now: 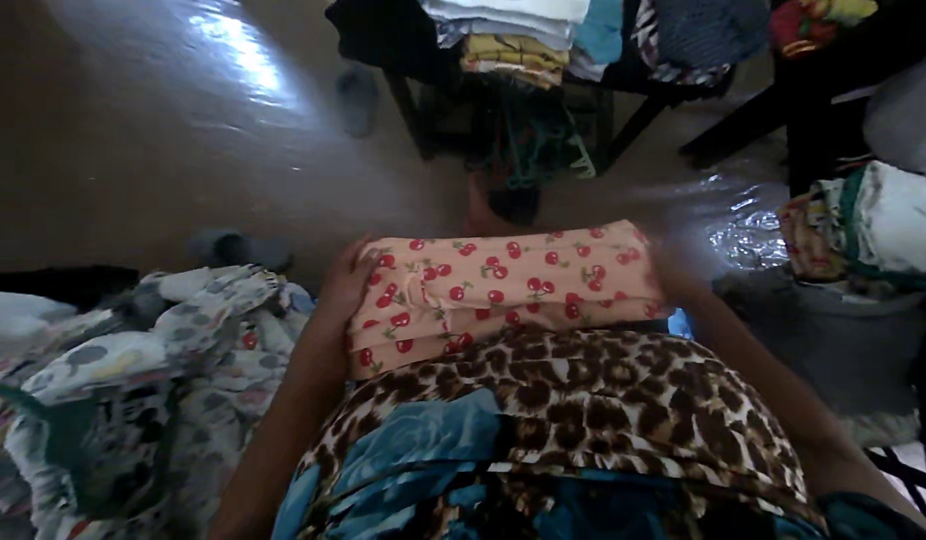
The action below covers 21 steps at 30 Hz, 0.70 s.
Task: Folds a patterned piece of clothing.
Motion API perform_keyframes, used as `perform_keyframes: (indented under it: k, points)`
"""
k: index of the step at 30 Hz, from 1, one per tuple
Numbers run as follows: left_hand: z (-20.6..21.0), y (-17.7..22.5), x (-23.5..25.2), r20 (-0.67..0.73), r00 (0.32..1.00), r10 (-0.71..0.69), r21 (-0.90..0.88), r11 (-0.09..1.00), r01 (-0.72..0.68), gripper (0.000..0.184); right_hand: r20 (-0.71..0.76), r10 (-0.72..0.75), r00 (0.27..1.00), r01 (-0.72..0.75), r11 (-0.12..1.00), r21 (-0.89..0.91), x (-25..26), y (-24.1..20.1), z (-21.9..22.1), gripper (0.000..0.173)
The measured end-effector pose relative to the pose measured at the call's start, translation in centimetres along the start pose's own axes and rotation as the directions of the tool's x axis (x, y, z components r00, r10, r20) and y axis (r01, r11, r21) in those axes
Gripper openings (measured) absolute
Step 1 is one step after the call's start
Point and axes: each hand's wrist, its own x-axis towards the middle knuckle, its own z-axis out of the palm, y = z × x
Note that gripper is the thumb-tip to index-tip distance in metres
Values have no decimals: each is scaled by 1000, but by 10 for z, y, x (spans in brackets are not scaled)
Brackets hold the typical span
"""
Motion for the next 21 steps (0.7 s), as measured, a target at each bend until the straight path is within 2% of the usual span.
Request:
perform_keyframes:
  k: [3,6,9,13,17,19,21]
  points:
    - [1,5,-1,-4,1000,2,-5,1000,-2,49,87,-64,994,65,998,-10,-7,4,-12,62]
    - [3,5,0,-62,998,-2,-8,1000,1,47,197,-85,977,73,995,65,-8,14,-22,46]
    - [5,2,4,-144,988,49,-54,997,-58,48,269,-52,962,15,990,138,-10,21,-25,46]
    - [6,-1,3,-136,985,102,-57,992,-110,48,277,-105,955,5,941,338,-26,13,-26,44]
    - [7,3,0,-112,989,97,-29,994,-101,46,265,-272,925,80,823,563,-43,-2,-35,29]
    - [9,8,-1,-113,988,104,16,995,-103,46,249,-317,915,114,797,593,-51,-15,-45,28]
    - [12,16,-5,-112,987,113,77,991,-105,47,224,-407,886,209,780,589,-55,-27,-62,31]
